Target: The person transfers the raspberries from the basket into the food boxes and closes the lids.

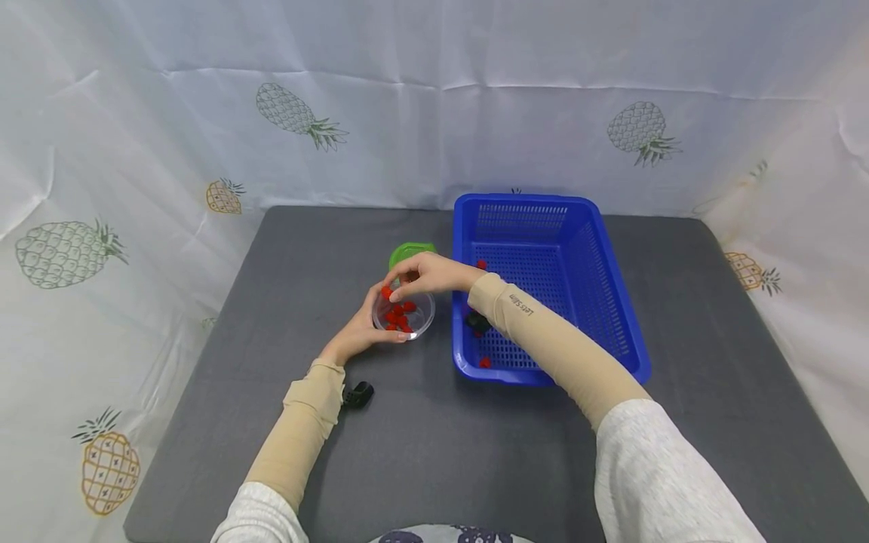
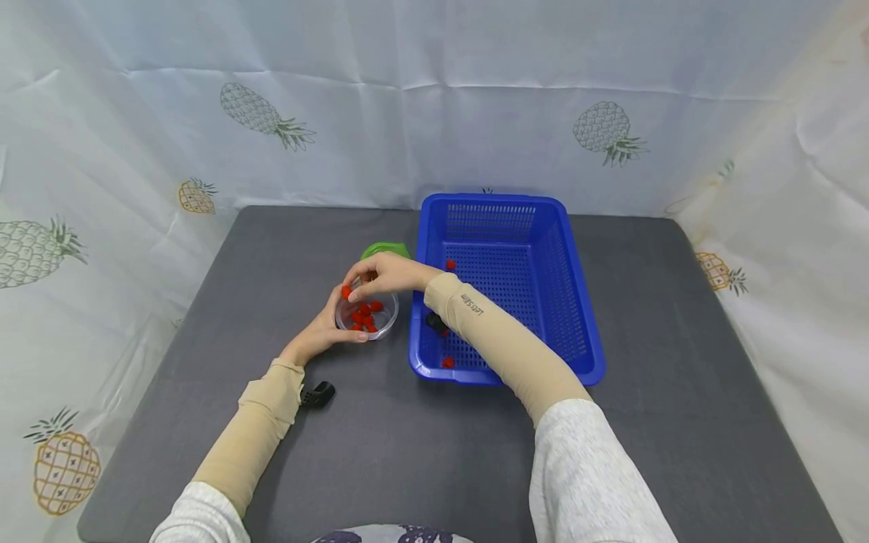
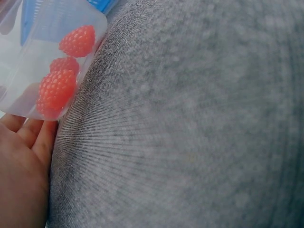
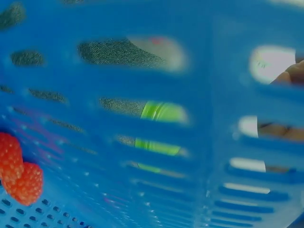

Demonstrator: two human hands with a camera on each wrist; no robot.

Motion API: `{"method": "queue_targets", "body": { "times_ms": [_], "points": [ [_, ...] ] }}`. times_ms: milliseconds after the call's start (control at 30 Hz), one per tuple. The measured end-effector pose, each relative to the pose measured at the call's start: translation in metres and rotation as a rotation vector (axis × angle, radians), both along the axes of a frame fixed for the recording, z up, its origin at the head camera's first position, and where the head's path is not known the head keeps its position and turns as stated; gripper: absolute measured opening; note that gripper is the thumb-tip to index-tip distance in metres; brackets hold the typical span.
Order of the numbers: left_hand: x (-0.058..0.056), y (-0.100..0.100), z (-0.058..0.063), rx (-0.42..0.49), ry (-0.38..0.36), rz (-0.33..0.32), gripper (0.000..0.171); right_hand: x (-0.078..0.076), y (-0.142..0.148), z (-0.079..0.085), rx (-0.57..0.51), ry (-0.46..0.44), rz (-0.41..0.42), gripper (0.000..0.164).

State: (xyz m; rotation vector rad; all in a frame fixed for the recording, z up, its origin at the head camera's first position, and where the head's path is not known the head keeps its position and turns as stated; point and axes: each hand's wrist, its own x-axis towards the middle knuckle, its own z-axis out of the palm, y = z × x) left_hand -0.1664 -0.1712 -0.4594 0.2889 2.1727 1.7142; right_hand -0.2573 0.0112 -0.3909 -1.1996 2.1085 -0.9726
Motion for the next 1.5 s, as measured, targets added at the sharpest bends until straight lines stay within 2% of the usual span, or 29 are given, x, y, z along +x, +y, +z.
{"method": "queue_targets", "body": {
  "times_ms": [233,367,500,633,767,867,1200,1333,1500],
  "points": [
    [-0.008,-0.004,-0.020,-0.010,0.057,0.000,0.091,0.001,-0.004,0.001,0.152,0.077,0.042,0.030],
    [-0.010,-0.005,-0.025,-0.010,0.093,-0.005,0.092,0.001,-0.007,0.001,0.244,0.159,0.065,0.032],
    [-0.010,-0.005,-0.022,-0.008,0.077,-0.006,0.093,0.002,-0.009,0.001,0.280,0.216,0.069,0.033],
    [-0.006,-0.004,-0.010,0.016,0.047,-0.009,0.097,0.005,-0.010,0.000,0.316,0.274,0.090,0.031],
    [-0.002,-0.001,0.000,0.003,0.038,-0.010,0.098,0.007,-0.010,-0.001,0.344,0.313,0.102,0.029],
    [-0.001,-0.001,0.002,-0.015,0.038,-0.006,0.097,0.008,-0.010,-0.002,0.343,0.310,0.094,0.029],
    [-0.001,0.000,0.001,0.062,0.029,-0.012,0.098,0.007,-0.010,-0.002,0.314,0.281,0.068,0.031],
    [-0.005,-0.002,-0.008,0.074,0.025,-0.009,0.098,0.007,-0.010,-0.003,0.305,0.264,0.058,0.032],
    [-0.009,-0.005,-0.022,0.036,0.068,-0.015,0.096,0.006,-0.008,-0.003,0.252,0.195,0.057,0.035]
  ]
}}
